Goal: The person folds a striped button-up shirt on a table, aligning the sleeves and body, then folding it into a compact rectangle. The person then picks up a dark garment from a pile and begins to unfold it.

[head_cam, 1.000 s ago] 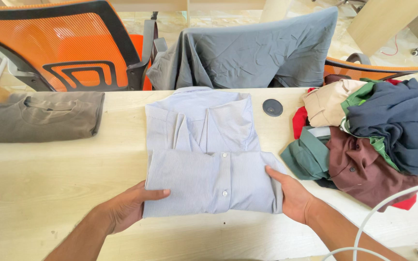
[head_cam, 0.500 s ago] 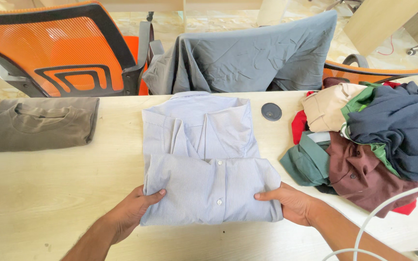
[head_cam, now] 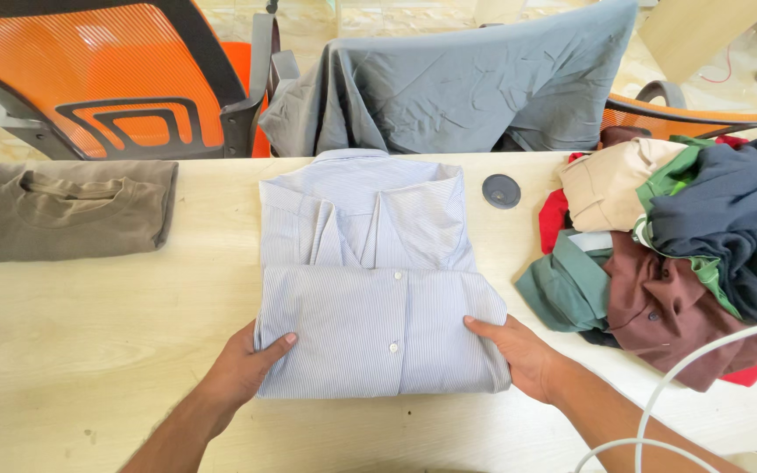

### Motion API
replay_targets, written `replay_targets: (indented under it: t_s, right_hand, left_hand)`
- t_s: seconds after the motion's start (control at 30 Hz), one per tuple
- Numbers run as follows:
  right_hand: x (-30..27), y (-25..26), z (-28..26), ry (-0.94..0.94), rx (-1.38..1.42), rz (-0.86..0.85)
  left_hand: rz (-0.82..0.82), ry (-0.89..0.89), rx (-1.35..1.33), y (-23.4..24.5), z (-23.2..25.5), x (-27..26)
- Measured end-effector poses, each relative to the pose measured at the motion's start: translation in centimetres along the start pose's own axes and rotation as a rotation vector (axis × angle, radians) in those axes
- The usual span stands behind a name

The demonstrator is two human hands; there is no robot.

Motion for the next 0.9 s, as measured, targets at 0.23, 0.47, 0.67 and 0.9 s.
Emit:
replay_targets:
  t_s: [0.23, 0.47, 0.67, 0.9]
  right_hand:
    - [-1.0, -0.4, -1.5, 0.111, 0.177, -0.138]
    - [-1.2, -0.2, -3.2, 0.134, 0.048, 0.000]
    - [-1.3, -0.3, -2.9, 0.116, -0.005, 0.028]
    - [-2.0, 0.0, -3.0, 0.183, 0.130, -0.082]
  left_hand:
    - [-0.173, -0.104, -0.297, -0.2, 1.6, -0.1]
    - [-0.077, -0.003, -0.181, 0.0, 0.1, 0.3]
    - [-0.078, 0.031, -0.055, -0.2, -0.7, 0.5]
    - [-0.035, 0.029, -0.235, -0.1, 0.5, -1.7]
Point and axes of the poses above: each hand's wrist, its own x-axis towards the middle knuckle, its own y-axis out of the back of the hand, z = x × y, the point moved 8 cm from there along x, towards the middle knuckle, and after that the axes turned 4 degrees about -x, right-handed, at the moved point
